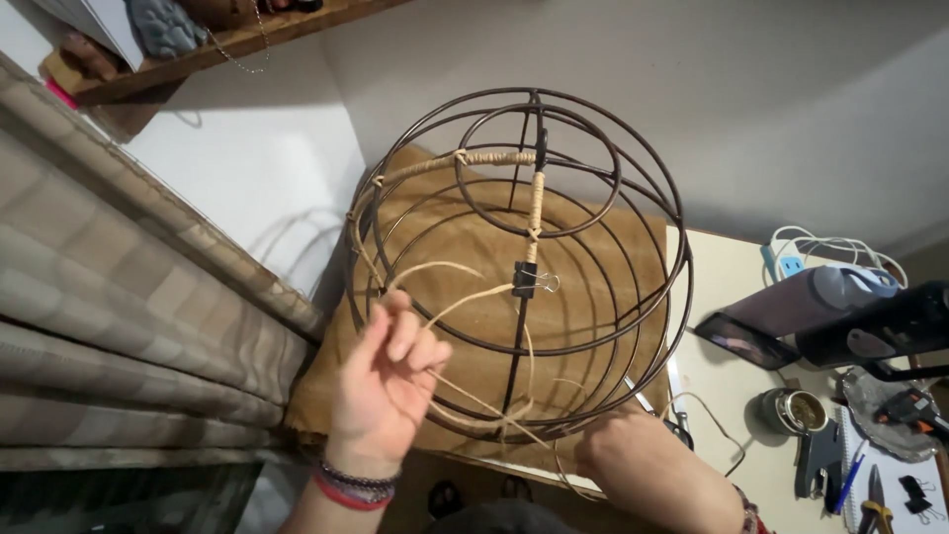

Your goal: Wrapping and knotting twine around a spherical wire frame to create a decorative object.

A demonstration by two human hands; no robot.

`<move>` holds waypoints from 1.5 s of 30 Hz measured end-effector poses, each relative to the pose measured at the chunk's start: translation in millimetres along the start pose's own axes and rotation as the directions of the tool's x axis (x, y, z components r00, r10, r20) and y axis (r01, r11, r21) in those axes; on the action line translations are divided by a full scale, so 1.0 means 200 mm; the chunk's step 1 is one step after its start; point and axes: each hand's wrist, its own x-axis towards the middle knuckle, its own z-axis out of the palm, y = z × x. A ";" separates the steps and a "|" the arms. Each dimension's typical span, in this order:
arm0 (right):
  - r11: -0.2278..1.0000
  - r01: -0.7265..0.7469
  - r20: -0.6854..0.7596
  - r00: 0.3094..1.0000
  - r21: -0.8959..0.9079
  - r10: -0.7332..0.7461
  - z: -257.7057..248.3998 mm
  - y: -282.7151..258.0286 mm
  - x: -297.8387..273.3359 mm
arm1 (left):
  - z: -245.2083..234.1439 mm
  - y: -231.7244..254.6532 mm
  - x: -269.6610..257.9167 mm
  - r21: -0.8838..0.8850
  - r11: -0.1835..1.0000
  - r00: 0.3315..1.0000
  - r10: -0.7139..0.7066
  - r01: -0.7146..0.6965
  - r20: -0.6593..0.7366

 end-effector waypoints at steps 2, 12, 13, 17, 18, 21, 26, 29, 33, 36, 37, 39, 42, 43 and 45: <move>0.992 0.029 -0.158 0.987 0.119 -0.010 -0.04 -0.02 0.01 | -0.01 0.03 0.00 0.354 0.913 0.972 0.143 -0.202 0.184; 0.610 0.284 -0.506 0.833 0.740 0.225 -0.48 -0.28 0.00 | 0.07 -0.11 -0.16 0.734 -0.021 0.686 -0.375 -0.678 0.623; 0.698 0.306 -0.562 0.810 0.647 0.167 -0.45 -0.28 0.03 | 0.06 -0.12 -0.15 0.843 -0.051 0.781 -0.409 -0.536 0.472; 0.897 0.347 -0.579 0.804 0.276 -0.133 -0.45 -0.26 0.00 | 0.12 -0.03 -0.12 0.789 0.607 0.825 -0.490 0.092 0.281; 0.894 0.349 -0.576 0.806 0.281 -0.134 -0.38 -0.22 0.00 | 0.07 -0.02 -0.10 0.788 0.608 0.827 -0.490 0.098 0.275; 0.969 0.048 -0.135 0.991 0.241 -0.016 -0.16 -0.10 0.02 | -0.03 0.04 -0.02 0.294 0.952 0.972 -0.143 0.084 0.185; 0.967 -0.162 -0.094 0.979 0.194 0.183 -0.13 -0.06 0.00 | -0.04 0.10 0.01 0.617 0.763 0.972 0.062 -0.193 0.227; 0.888 0.036 -0.460 0.864 0.458 0.203 -0.42 -0.21 -0.01 | 0.04 0.08 -0.07 0.859 0.511 0.806 -0.517 0.020 0.289; 0.640 0.212 -0.461 0.851 0.739 0.251 -0.48 -0.28 0.01 | 0.12 -0.01 -0.10 0.916 -0.031 0.729 -0.616 -0.401 0.298; 0.600 0.187 -0.459 0.821 0.778 0.340 -0.41 -0.30 0.07 | 0.11 0.00 -0.09 0.848 -0.109 0.689 -0.642 -0.518 0.338; 0.714 0.201 -0.510 0.824 0.670 0.247 -0.40 -0.30 0.07 | 0.13 0.02 -0.09 0.943 0.088 0.758 -0.574 -0.320 0.311; 0.811 0.222 -0.546 0.826 0.542 0.139 -0.38 -0.28 0.07 | 0.11 0.07 -0.07 0.949 0.294 0.823 -0.509 -0.111 0.254; 0.931 0.035 -0.217 0.975 0.364 0.048 -0.37 -0.27 0.07 | 0.00 0.15 -0.02 0.467 0.840 0.880 -0.416 0.276 0.229; 0.923 0.050 -0.327 0.941 0.383 0.085 -0.37 -0.26 0.07 | -0.06 0.17 0.01 0.647 0.755 0.917 -0.327 0.106 0.231; 0.915 0.070 -0.431 0.895 0.396 0.119 -0.38 -0.23 0.07 | -0.08 0.23 0.03 0.789 0.611 0.940 -0.230 -0.062 0.253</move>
